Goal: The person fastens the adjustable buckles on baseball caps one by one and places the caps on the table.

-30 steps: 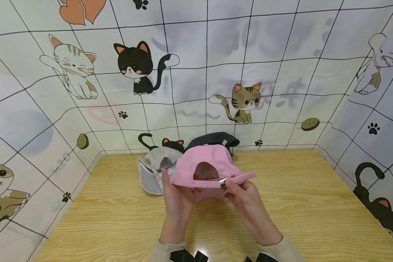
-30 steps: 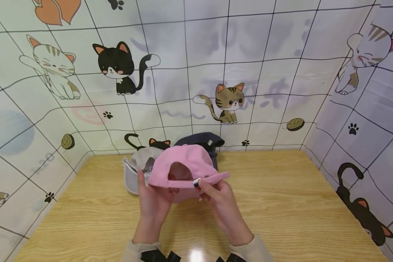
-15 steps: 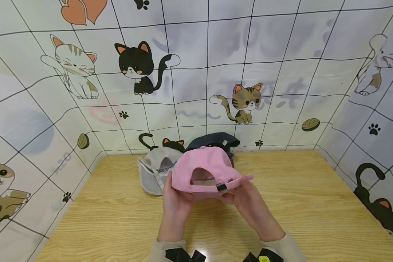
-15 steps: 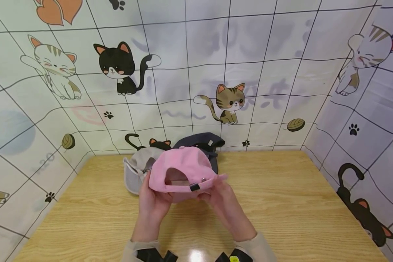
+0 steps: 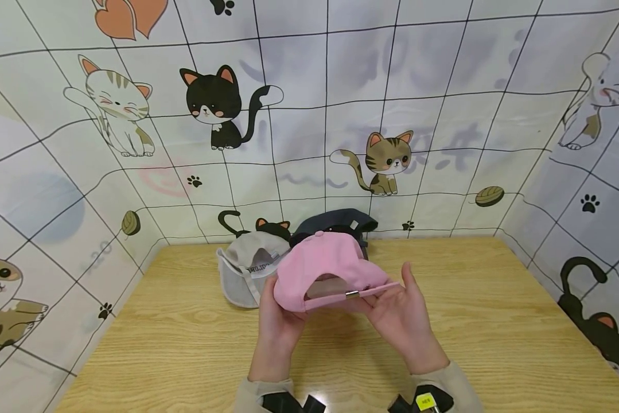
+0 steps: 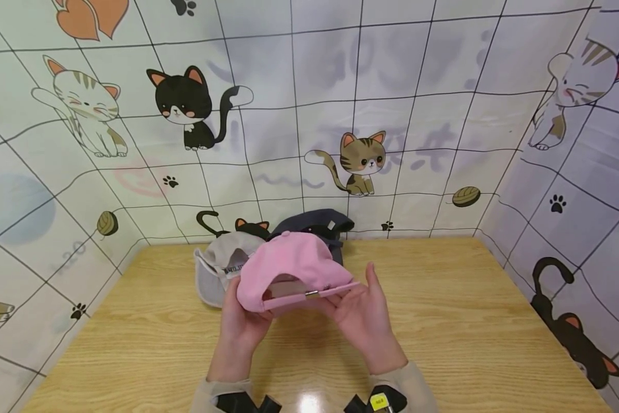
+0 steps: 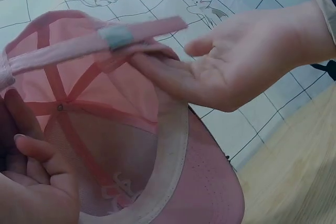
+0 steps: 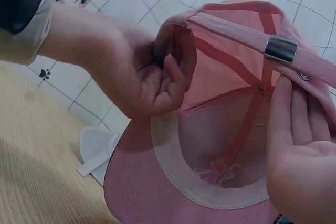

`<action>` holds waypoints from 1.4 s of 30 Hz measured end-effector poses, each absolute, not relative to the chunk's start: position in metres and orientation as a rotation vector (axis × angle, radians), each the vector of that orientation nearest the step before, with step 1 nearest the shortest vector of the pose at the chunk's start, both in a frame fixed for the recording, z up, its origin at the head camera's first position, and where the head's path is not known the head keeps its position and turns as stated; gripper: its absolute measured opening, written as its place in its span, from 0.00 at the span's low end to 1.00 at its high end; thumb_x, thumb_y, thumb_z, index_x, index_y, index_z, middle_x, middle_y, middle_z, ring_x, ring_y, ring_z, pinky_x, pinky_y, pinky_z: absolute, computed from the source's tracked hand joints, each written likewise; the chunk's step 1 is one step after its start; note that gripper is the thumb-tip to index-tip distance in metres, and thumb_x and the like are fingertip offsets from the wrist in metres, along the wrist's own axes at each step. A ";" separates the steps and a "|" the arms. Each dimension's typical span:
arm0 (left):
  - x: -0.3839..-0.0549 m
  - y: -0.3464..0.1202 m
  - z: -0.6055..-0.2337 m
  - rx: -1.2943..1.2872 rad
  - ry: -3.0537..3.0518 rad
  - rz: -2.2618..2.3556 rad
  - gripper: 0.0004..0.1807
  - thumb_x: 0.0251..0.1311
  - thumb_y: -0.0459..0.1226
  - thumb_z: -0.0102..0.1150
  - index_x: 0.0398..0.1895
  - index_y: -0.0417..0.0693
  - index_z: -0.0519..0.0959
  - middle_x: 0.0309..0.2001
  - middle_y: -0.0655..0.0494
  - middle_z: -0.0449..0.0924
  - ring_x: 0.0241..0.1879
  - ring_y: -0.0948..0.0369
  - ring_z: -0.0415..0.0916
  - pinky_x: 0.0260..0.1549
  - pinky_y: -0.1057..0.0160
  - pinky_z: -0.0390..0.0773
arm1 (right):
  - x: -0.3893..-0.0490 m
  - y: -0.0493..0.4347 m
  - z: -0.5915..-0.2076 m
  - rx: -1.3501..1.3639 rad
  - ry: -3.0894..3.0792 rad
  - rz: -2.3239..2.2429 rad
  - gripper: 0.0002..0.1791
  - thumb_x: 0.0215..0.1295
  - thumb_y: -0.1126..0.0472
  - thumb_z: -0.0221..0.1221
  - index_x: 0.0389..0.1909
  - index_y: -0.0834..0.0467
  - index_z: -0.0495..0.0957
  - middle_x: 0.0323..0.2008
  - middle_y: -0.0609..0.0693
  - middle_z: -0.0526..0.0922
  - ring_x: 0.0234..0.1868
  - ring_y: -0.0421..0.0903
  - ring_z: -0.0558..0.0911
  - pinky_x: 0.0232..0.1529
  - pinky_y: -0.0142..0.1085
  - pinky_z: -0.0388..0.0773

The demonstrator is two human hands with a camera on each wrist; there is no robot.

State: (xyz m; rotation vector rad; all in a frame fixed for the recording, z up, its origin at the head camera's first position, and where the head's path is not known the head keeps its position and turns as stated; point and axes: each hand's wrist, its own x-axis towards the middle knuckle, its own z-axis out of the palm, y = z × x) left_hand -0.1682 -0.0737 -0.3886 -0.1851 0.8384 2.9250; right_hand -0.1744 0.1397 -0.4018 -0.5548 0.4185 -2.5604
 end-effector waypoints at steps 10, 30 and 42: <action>-0.165 -0.072 -0.385 -0.249 0.881 2.895 0.10 0.55 0.42 0.47 0.32 0.48 0.75 0.28 0.60 0.78 0.29 0.65 0.75 0.26 0.67 0.73 | -0.176 0.142 -0.405 -0.342 0.240 -2.476 0.29 0.68 0.43 0.37 0.44 0.64 0.71 0.37 0.55 0.81 0.40 0.45 0.80 0.50 0.34 0.70; -0.172 -0.082 -0.395 -0.122 0.905 2.607 0.20 0.60 0.53 0.38 0.34 0.52 0.76 0.29 0.60 0.80 0.29 0.65 0.76 0.24 0.66 0.71 | -0.174 0.147 -0.414 0.035 0.265 -2.510 0.28 0.70 0.45 0.33 0.29 0.60 0.74 0.28 0.53 0.83 0.30 0.43 0.82 0.38 0.30 0.76; -0.177 -0.083 -0.420 -0.051 0.911 2.531 0.28 0.61 0.59 0.37 0.22 0.51 0.79 0.19 0.57 0.80 0.18 0.64 0.74 0.22 0.69 0.69 | -0.177 0.146 -0.417 -0.039 0.095 -2.483 0.31 0.70 0.44 0.30 0.30 0.61 0.76 0.29 0.54 0.82 0.31 0.43 0.82 0.35 0.31 0.77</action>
